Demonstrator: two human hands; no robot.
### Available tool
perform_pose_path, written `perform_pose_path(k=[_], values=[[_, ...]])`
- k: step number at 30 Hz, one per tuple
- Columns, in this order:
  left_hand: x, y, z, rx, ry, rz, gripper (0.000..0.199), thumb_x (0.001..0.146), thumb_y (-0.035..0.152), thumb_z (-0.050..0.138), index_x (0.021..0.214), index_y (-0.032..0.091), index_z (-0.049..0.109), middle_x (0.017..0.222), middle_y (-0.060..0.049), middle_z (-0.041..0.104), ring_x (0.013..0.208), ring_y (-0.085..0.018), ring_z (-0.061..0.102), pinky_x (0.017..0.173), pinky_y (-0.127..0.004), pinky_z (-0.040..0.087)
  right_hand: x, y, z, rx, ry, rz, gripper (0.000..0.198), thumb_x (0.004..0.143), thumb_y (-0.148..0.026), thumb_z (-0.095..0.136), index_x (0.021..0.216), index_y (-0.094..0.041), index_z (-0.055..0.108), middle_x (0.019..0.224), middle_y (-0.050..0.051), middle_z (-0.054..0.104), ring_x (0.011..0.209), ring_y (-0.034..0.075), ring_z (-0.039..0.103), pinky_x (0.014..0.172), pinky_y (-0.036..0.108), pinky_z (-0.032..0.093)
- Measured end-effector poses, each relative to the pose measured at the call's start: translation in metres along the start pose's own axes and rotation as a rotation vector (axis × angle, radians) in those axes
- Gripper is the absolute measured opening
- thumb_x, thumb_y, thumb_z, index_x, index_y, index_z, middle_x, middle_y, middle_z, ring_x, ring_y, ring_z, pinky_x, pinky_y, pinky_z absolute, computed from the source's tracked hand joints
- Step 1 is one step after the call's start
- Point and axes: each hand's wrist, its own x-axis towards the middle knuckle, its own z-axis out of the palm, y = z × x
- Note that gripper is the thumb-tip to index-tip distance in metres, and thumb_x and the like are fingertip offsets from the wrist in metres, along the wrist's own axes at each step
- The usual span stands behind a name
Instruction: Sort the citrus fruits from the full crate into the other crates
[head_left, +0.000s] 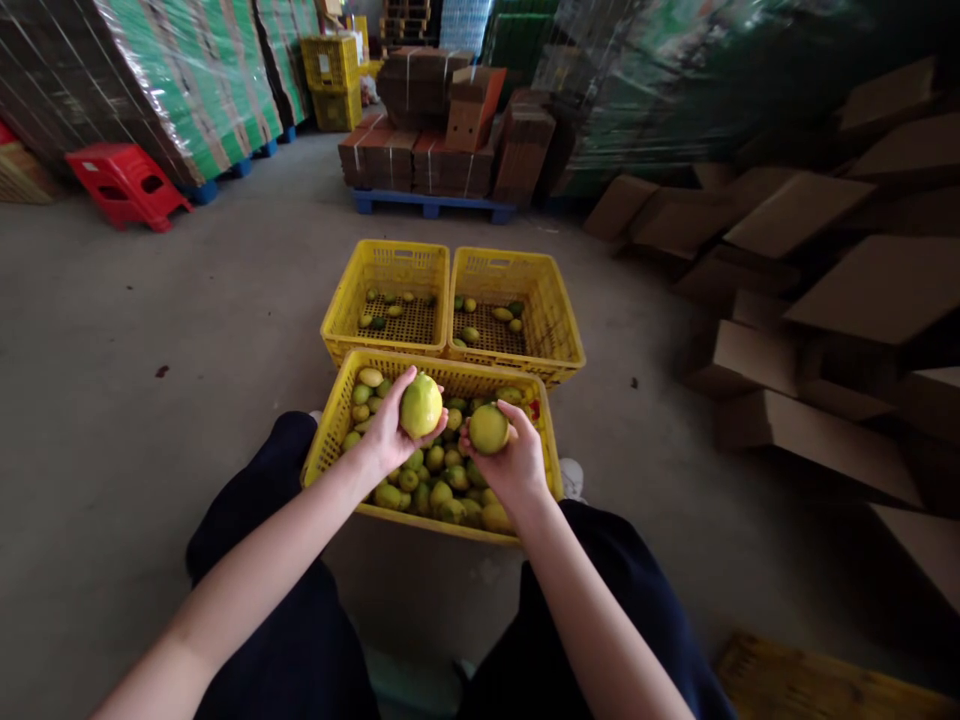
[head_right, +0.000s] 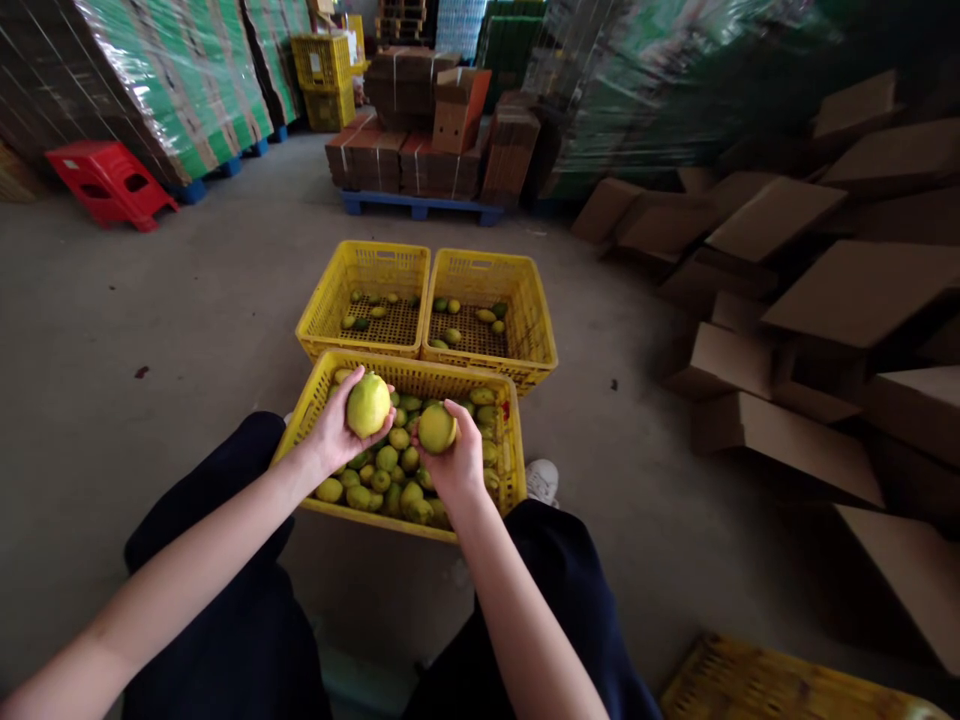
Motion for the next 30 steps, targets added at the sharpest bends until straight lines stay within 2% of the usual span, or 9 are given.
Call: perform_pose_path(k=[4,7,10,14,18,22,25,28,30], values=[[0.007,-0.003,-0.006,0.011,0.054,-0.026,0.038,0.096,0.043,0.047,0.104,0.011,0.066,0.074,-0.008,0.07,0.058,-0.016,0.066,0.049,-0.026,0.057,0.004,0.004,0.0,-0.021,0.095,0.054,0.021,0.091,-0.034,0.053,0.075,-0.021,0.056,0.055,0.0,0.063,0.048,0.015,0.061,0.04,0.023,0.049],[0.009,-0.005,-0.008,-0.047,-0.034,-0.031,0.037,0.096,0.039,0.046,0.113,0.013,0.066,0.079,-0.009,0.072,0.067,-0.019,0.069,0.058,-0.028,0.06,0.004,0.006,0.002,-0.036,0.113,0.064,0.028,0.096,-0.035,0.045,0.077,-0.02,0.058,0.057,0.002,0.067,0.048,0.015,0.061,0.042,0.023,0.05],[0.005,-0.004,-0.005,-0.096,-0.086,-0.031,0.039,0.096,0.041,0.046,0.109,0.011,0.067,0.078,-0.01,0.072,0.072,-0.021,0.071,0.067,-0.032,0.061,0.002,0.005,0.002,-0.034,0.048,0.066,0.034,0.096,-0.038,0.042,0.078,-0.017,0.062,0.06,0.005,0.068,0.049,0.015,0.061,0.044,0.023,0.051],[0.004,-0.001,-0.004,-0.115,0.053,-0.03,0.036,0.091,0.046,0.052,0.092,0.013,0.066,0.066,-0.007,0.066,0.072,-0.023,0.071,0.065,-0.033,0.061,0.0,0.0,-0.001,-0.026,-0.028,0.034,0.027,0.088,-0.038,0.052,0.077,-0.016,0.064,0.057,0.004,0.065,0.049,0.017,0.061,0.043,0.024,0.05],[0.012,-0.002,-0.011,-0.15,0.148,-0.026,0.037,0.093,0.046,0.044,0.099,0.015,0.064,0.072,-0.008,0.067,0.074,-0.024,0.072,0.065,-0.036,0.061,0.0,-0.001,-0.001,-0.014,-0.056,0.026,0.009,0.076,-0.026,0.059,0.073,-0.017,0.061,0.057,0.003,0.063,0.05,0.016,0.061,0.045,0.024,0.052],[0.014,-0.002,-0.012,-0.113,0.192,0.01,0.034,0.093,0.043,0.044,0.105,0.016,0.062,0.08,-0.008,0.069,0.074,-0.022,0.07,0.066,-0.038,0.062,0.001,0.003,0.0,-0.011,0.017,0.059,0.015,0.081,-0.027,0.051,0.071,-0.017,0.058,0.057,0.004,0.062,0.052,0.017,0.062,0.043,0.025,0.05],[0.014,-0.001,-0.009,-0.049,0.226,0.045,0.025,0.089,0.036,0.055,0.103,0.018,0.062,0.075,-0.003,0.067,0.065,-0.018,0.067,0.066,-0.036,0.062,0.003,0.004,0.0,-0.016,0.054,-0.021,0.015,0.084,-0.023,0.05,0.072,-0.018,0.058,0.057,0.002,0.062,0.049,0.015,0.06,0.038,0.023,0.044],[0.018,-0.001,-0.012,-0.05,0.203,0.043,0.023,0.09,0.035,0.053,0.101,0.018,0.063,0.068,-0.002,0.066,0.059,-0.016,0.065,0.067,-0.033,0.062,0.008,0.004,-0.001,-0.011,0.034,-0.093,0.01,0.083,-0.021,0.054,0.075,-0.018,0.059,0.059,0.0,0.064,0.049,0.014,0.059,0.041,0.023,0.045],[0.021,-0.003,-0.015,-0.055,0.164,0.011,0.029,0.093,0.036,0.047,0.104,0.016,0.064,0.069,-0.005,0.067,0.061,-0.018,0.068,0.066,-0.034,0.062,0.01,0.004,-0.002,-0.003,0.052,-0.07,0.01,0.084,-0.021,0.053,0.077,-0.019,0.059,0.059,0.0,0.065,0.049,0.015,0.06,0.043,0.024,0.047]])
